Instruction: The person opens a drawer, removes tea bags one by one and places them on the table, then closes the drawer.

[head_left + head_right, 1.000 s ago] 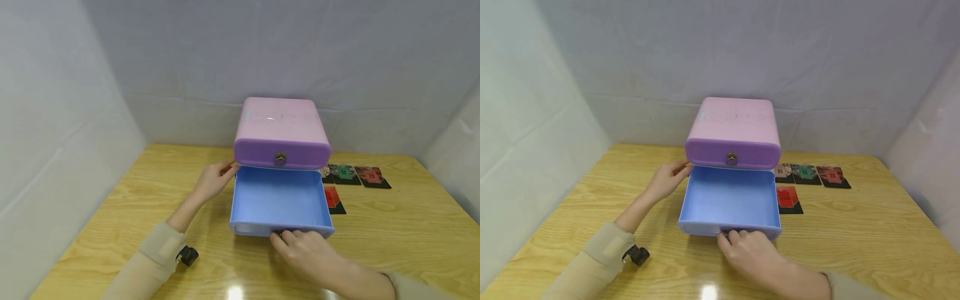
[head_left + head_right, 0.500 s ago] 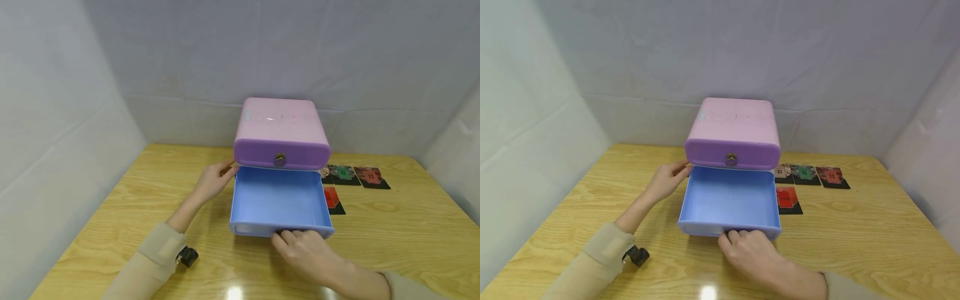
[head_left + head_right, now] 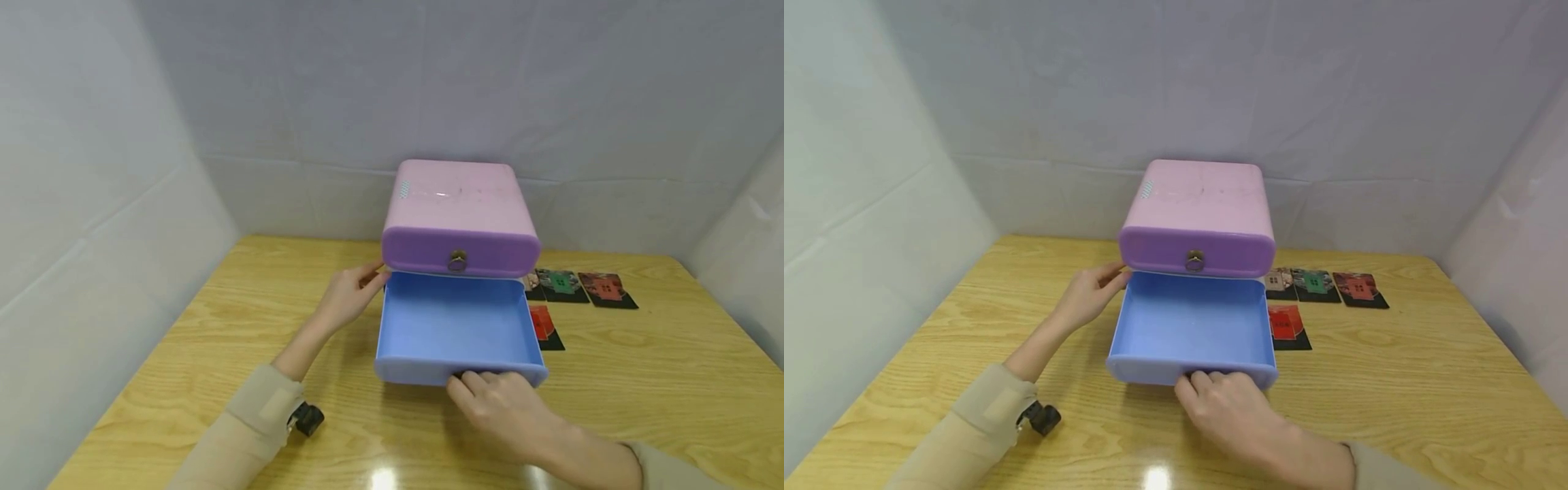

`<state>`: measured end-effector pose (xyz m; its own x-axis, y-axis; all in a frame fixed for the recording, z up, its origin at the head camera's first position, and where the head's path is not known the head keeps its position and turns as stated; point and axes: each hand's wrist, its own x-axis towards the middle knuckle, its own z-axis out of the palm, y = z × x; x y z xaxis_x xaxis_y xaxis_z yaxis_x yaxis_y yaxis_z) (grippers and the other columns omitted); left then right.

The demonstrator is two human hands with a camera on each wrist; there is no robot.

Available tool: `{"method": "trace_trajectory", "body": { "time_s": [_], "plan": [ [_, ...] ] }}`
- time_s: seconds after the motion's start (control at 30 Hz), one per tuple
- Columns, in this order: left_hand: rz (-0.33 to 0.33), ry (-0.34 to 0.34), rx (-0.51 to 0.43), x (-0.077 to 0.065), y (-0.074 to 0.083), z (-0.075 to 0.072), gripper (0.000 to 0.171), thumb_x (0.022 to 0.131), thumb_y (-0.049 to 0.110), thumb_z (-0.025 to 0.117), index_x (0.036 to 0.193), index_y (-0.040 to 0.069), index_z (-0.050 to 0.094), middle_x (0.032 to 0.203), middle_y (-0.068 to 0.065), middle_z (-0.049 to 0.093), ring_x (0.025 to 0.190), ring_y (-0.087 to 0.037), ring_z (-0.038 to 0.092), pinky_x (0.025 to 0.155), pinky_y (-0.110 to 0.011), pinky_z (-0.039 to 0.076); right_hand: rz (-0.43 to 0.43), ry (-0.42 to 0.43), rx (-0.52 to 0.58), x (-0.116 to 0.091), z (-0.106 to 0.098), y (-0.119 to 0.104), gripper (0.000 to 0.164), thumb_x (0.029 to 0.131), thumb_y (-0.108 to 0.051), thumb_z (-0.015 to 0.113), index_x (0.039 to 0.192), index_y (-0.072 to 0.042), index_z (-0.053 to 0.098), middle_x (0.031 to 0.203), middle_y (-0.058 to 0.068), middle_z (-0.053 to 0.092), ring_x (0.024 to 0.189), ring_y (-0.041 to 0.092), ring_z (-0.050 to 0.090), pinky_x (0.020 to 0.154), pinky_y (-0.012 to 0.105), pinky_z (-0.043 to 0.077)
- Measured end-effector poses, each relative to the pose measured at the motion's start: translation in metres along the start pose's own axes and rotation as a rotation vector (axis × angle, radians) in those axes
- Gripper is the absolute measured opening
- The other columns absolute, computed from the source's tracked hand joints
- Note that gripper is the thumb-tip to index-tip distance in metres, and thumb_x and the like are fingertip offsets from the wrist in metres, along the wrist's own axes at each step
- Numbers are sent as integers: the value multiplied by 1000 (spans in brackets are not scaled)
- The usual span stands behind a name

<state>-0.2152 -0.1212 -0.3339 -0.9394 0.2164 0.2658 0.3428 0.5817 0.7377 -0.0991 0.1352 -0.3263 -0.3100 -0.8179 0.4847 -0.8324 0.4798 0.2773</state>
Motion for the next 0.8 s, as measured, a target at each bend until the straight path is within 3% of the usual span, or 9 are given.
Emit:
{"method": "trace_trajectory", "body": {
  "time_s": [0.27, 0.57, 0.8],
  "plan": [
    [8, 14, 3, 0, 0, 0, 41, 95, 29, 54, 127, 3, 56, 92, -11, 69, 81, -21, 65, 64, -32, 49, 12, 84, 7, 4, -2, 5, 41, 98, -6, 14, 78, -7, 50, 61, -1, 46, 45, 11, 47, 35, 21, 29],
    [6, 10, 11, 0, -1, 1, 41, 95, 30, 54, 127, 5, 56, 93, -11, 69, 82, -20, 65, 64, -31, 49, 20, 73, 14, 7, -4, 9, 25, 87, 0, 27, 78, -7, 49, 61, -2, 45, 45, 11, 45, 35, 21, 29],
    [-3, -4, 17, 0, -1, 0, 43, 95, 32, 52, 128, 5, 55, 97, -12, 69, 86, -22, 64, 69, -35, 51, 32, 105, -2, 10, 0, 12, 40, 98, -7, 17, 75, -7, 49, 59, -2, 45, 43, 10, 44, 34, 20, 25]
  ]
}}
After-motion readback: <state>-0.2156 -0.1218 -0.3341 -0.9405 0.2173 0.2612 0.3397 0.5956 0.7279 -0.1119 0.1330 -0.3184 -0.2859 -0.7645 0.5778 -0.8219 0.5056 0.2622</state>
